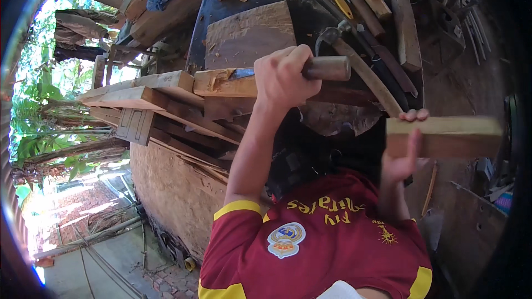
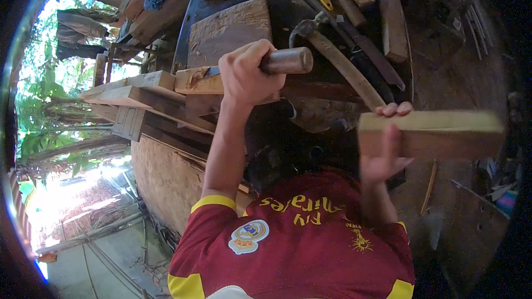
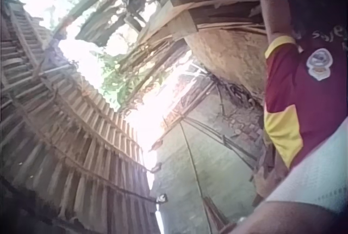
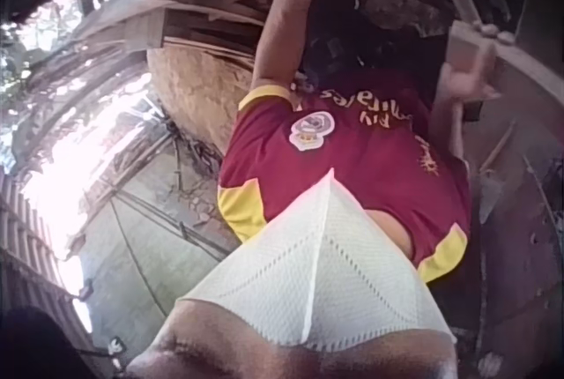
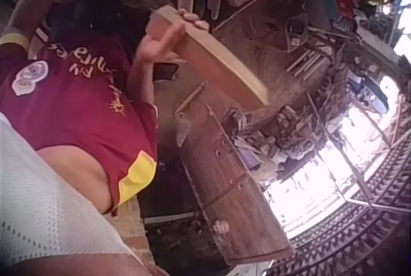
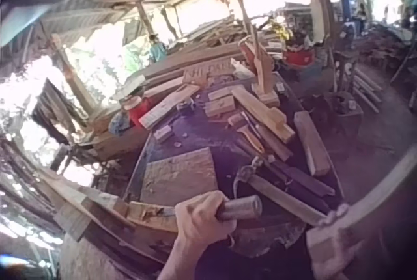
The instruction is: The person carves a rectangular wooden block using a chisel and a wooden mallet. They repeatedly strike the chisel to remove wood shavings, occasionally pausing to reposition the block or clear debris. The task is performed on a cluttered workbench in a workshop setting.
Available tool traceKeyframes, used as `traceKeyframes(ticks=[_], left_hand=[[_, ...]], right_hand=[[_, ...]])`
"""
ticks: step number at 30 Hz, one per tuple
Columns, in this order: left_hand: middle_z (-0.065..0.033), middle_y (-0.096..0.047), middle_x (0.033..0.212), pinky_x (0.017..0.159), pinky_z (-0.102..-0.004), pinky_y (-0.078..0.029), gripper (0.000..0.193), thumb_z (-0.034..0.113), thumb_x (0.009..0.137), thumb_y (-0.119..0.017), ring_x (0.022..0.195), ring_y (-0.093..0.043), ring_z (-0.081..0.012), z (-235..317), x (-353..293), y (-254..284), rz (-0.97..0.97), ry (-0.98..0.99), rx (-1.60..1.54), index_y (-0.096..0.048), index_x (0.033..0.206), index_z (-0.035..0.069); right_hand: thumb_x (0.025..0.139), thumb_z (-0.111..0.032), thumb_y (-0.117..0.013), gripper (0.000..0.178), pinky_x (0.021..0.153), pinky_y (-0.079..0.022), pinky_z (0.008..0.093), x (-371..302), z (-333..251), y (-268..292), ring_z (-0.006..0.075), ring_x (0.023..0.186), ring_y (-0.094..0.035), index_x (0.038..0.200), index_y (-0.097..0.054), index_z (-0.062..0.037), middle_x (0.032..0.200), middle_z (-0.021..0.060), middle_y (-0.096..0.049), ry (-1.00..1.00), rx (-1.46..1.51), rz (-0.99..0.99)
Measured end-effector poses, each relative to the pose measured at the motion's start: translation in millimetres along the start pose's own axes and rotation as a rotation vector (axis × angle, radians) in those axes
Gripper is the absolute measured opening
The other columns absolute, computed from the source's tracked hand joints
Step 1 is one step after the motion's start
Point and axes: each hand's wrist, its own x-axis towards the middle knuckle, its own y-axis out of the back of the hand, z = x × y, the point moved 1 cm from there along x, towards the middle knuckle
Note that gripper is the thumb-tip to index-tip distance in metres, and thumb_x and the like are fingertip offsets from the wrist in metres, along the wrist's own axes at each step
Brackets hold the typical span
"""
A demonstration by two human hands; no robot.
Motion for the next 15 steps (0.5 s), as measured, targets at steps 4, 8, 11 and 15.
traceKeyframes(ticks=[4, 8, 11, 15], left_hand=[[-0.0102, -0.058, 0.063, 0.052, -0.0385, -0.046, 0.017, 0.014, 0.058, -0.069, 0.060, -0.059, -0.0326, -2, -1, -3, 0.001, -0.013, 0.015, -0.055, 0.067, 0.009], [-0.0088, -0.058, 0.062, 0.053, -0.0395, -0.046, 0.018, 0.016, 0.057, -0.069, 0.060, -0.060, -0.0310, -7, 2, -2, 0.040, -0.030, 0.062, -0.055, 0.067, 0.010], [-0.0085, -0.057, 0.061, 0.053, -0.0396, -0.046, 0.018, 0.016, 0.057, -0.069, 0.060, -0.060, -0.0309, -5, -3, -1, 0.036, -0.029, 0.064, -0.055, 0.068, 0.010], [-0.0084, -0.057, 0.062, 0.054, -0.0394, -0.047, 0.020, 0.016, 0.056, -0.070, 0.061, -0.060, -0.0308, -6, -2, -3, 0.047, -0.049, 0.051, -0.056, 0.069, 0.011]], right_hand=[[0.081, -0.012, -0.068, 0.044, 0.078, -0.049, 0.0366, -35, 12, -25, 0.0192, 0.091, -0.057, 0.118, -0.048, 0.0006, 0.100, 0.0110, -0.055, -0.081, -0.330, -0.292], [0.076, -0.003, -0.070, 0.051, 0.081, -0.050, 0.0372, -41, 4, -15, 0.0204, 0.092, -0.058, 0.121, -0.046, 0.0002, 0.103, 0.0110, -0.054, -0.356, -0.360, -0.498], [0.077, -0.002, -0.067, 0.051, 0.081, -0.051, 0.0377, -30, 2, -7, 0.0216, 0.090, -0.056, 0.123, -0.044, -0.0001, 0.105, 0.0120, -0.052, -0.149, -0.008, -0.207], [0.080, -0.009, -0.067, 0.048, 0.079, -0.051, 0.0371, -50, 42, 0, 0.0222, 0.088, -0.057, 0.122, -0.046, -0.0004, 0.098, 0.0095, -0.055, -0.041, -0.036, -0.287]])
